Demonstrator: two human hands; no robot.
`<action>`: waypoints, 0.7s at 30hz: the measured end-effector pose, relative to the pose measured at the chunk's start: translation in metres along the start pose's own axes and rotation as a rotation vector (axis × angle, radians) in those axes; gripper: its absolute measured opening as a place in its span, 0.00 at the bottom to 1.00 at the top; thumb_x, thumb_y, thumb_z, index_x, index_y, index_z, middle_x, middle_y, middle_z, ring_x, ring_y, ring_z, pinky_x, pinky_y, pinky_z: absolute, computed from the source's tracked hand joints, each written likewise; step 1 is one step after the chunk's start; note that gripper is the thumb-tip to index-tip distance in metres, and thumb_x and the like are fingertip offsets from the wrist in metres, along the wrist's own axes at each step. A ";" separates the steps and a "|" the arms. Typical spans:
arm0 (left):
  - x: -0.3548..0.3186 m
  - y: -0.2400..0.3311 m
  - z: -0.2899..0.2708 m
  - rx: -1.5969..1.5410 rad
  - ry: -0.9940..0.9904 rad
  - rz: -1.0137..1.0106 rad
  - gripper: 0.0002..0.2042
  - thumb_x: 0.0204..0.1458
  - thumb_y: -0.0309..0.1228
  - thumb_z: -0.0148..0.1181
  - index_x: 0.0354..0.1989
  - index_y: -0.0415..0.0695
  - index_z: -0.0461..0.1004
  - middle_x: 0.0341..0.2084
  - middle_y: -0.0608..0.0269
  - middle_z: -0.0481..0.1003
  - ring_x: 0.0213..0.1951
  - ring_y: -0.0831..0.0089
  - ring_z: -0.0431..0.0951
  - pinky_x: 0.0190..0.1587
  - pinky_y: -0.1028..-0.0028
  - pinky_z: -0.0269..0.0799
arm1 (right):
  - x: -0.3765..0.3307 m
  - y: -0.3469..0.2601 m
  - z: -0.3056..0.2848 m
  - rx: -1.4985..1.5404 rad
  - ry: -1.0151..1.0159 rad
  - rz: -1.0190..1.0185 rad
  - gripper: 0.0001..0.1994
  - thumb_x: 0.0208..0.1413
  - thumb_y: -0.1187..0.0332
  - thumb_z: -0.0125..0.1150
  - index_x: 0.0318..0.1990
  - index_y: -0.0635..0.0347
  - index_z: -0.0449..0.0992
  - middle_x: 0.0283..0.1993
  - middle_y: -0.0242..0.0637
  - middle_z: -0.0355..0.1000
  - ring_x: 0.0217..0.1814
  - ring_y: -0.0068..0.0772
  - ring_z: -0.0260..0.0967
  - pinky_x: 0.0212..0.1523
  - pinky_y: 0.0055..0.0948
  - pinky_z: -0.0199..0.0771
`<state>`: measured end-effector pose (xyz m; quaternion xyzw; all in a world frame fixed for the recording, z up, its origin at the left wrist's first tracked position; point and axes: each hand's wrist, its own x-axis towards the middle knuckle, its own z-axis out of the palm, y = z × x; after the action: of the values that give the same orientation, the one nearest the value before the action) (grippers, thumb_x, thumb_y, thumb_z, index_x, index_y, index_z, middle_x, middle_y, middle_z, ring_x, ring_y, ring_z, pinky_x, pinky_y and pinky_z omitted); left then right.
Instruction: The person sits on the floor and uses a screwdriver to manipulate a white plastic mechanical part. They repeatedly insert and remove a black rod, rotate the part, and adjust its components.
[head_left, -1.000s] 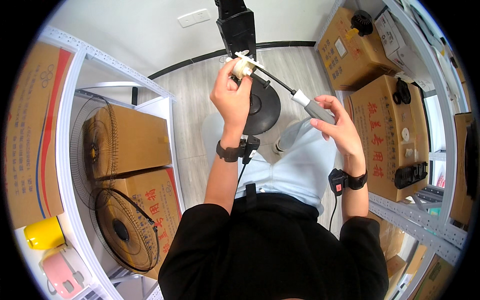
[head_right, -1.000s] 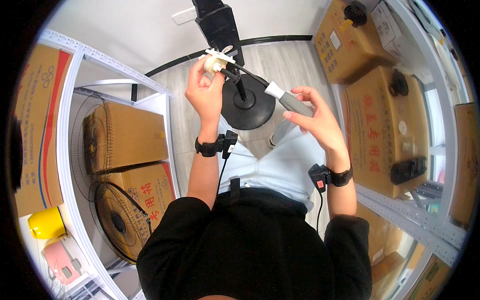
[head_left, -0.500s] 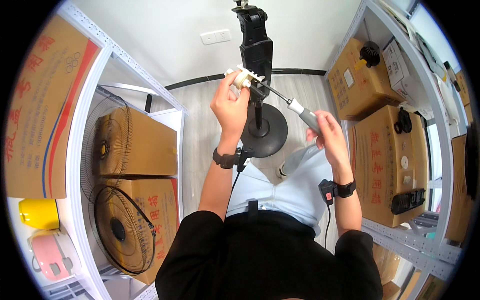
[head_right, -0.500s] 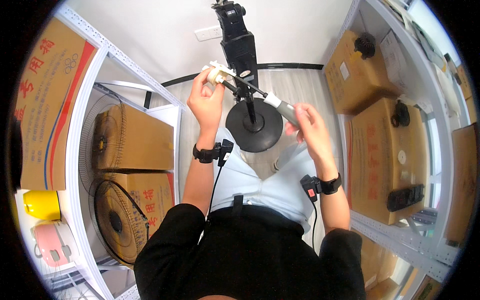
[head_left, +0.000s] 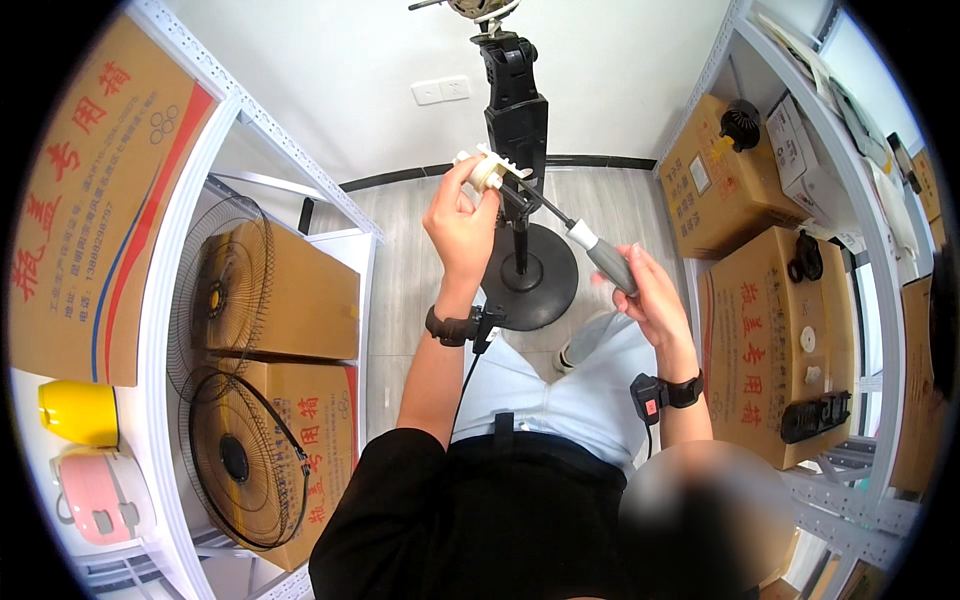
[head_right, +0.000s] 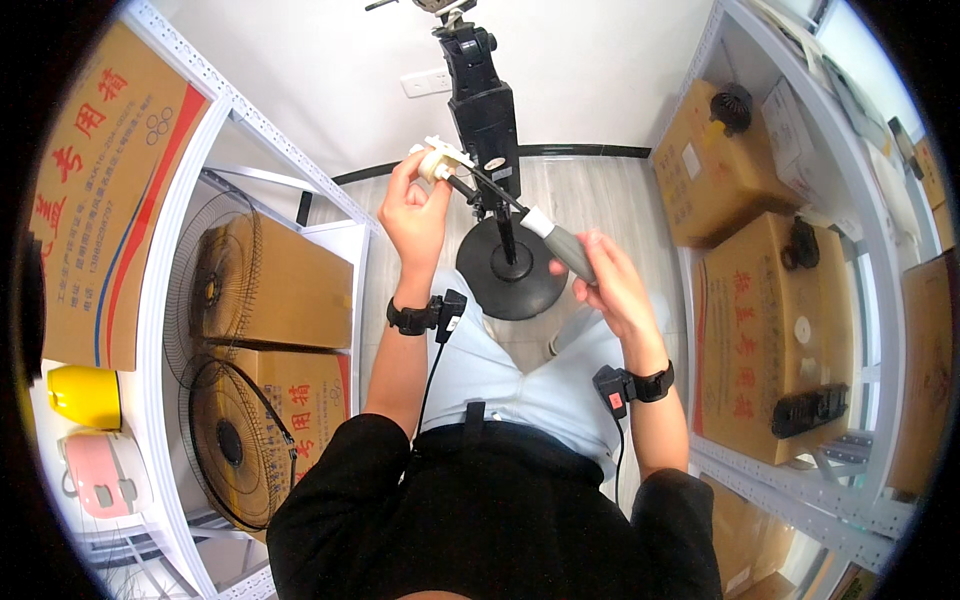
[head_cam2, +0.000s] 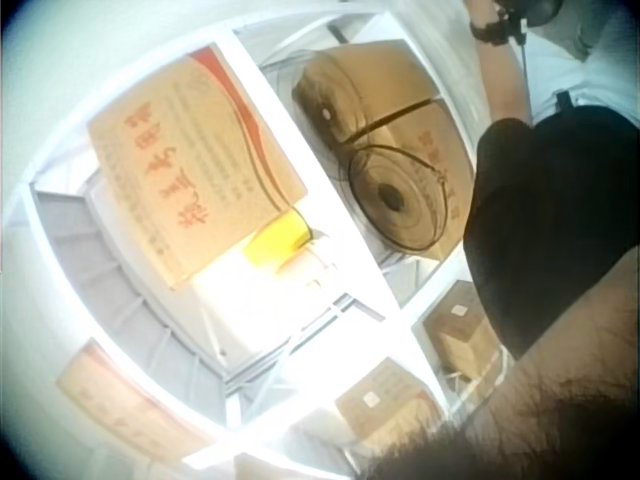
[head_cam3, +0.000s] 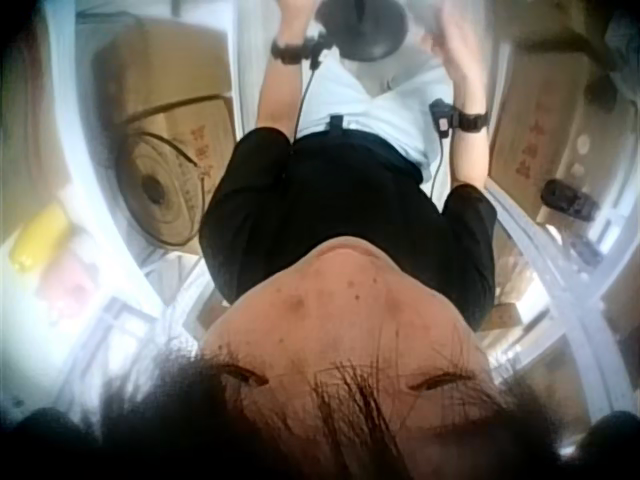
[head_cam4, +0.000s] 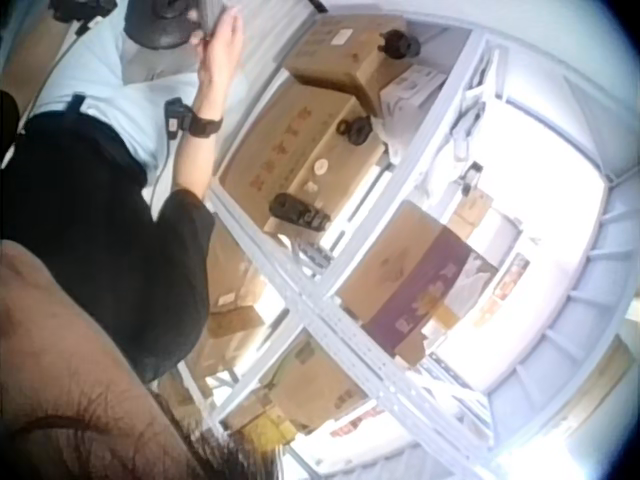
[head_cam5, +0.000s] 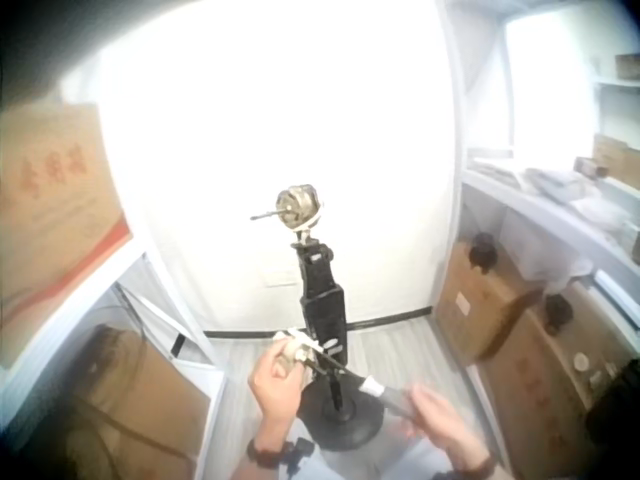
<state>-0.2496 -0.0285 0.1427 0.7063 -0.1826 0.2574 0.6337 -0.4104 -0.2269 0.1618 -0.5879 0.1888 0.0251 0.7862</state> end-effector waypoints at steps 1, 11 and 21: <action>0.000 0.000 0.001 0.001 0.001 -0.002 0.20 0.42 0.13 0.59 0.47 0.40 0.75 0.35 0.66 0.78 0.17 0.93 0.56 0.18 0.86 0.51 | -0.001 0.004 0.004 -0.079 0.068 -0.069 0.19 0.60 0.56 0.54 0.51 0.60 0.65 0.33 0.36 0.72 0.21 0.16 0.66 0.13 0.13 0.50; -0.007 0.002 0.008 -0.035 0.042 -0.058 0.19 0.39 0.17 0.63 0.42 0.45 0.78 0.15 0.74 0.62 0.14 0.88 0.54 0.18 0.80 0.50 | -0.002 0.001 -0.009 -0.059 0.037 0.155 0.16 0.57 0.64 0.61 0.48 0.60 0.68 0.40 0.35 0.69 0.20 0.14 0.63 0.12 0.13 0.48; -0.010 -0.002 0.007 -0.004 0.042 -0.071 0.19 0.39 0.17 0.63 0.42 0.46 0.78 0.13 0.75 0.58 0.14 0.87 0.53 0.18 0.80 0.49 | -0.007 0.006 -0.005 -0.154 0.039 -0.035 0.16 0.62 0.58 0.54 0.47 0.62 0.70 0.32 0.31 0.71 0.20 0.12 0.63 0.14 0.11 0.49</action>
<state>-0.2555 -0.0360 0.1351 0.7055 -0.1443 0.2492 0.6476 -0.4201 -0.2281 0.1575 -0.6501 0.1912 0.0141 0.7353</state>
